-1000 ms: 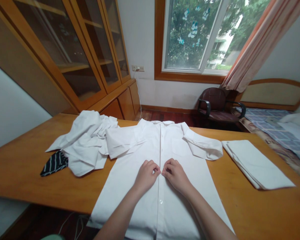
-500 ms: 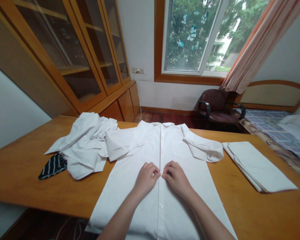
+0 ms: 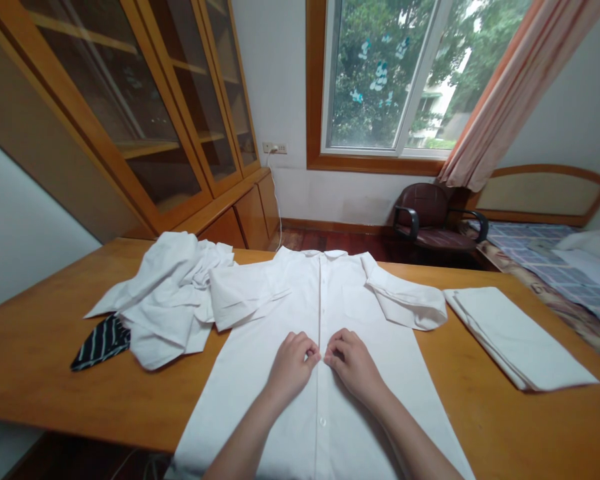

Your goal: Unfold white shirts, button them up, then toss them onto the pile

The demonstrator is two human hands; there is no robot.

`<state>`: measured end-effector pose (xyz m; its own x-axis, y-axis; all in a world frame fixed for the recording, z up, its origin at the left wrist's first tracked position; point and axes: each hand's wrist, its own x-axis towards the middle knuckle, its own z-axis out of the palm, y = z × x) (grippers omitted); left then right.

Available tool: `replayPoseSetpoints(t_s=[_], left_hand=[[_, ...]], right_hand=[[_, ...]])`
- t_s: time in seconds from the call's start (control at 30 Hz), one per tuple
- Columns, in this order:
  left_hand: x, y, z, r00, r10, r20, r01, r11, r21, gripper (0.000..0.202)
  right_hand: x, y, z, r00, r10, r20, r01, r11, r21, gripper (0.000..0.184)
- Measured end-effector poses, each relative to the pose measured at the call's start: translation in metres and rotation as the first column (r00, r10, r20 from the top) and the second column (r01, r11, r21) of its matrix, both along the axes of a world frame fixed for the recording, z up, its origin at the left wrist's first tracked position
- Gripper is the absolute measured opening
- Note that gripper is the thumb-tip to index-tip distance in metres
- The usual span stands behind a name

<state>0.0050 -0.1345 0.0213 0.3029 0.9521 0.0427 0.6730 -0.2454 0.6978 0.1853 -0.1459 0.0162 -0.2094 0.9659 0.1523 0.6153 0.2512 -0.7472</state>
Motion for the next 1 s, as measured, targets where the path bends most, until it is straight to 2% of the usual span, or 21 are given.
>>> replayPoseSetpoints(t_s=[0.53,0.83,1.0], left_hand=[[0.0001,-0.0017,-0.0053,1.000,0.001,-0.004,-0.001,1.000,0.026,0.011],[0.0010,-0.0025,0.0000,1.000,0.002,-0.020,-0.002,1.000,0.023,0.011],[0.0008,-0.0031,-0.0019,1.000,0.003,-0.019,-0.002,0.999,0.045,0.011]], right_hand=[[-0.0009,0.0007,0.0025,1.000,-0.002,-0.015,0.002,0.999,-0.047,0.013],[-0.0009,-0.0002,0.0031,1.000,0.002,-0.018,-0.003,0.999,-0.042,0.014],[-0.0005,0.0007,0.0018,1.000,0.008,-0.002,-0.008,0.999,-0.039,0.013]])
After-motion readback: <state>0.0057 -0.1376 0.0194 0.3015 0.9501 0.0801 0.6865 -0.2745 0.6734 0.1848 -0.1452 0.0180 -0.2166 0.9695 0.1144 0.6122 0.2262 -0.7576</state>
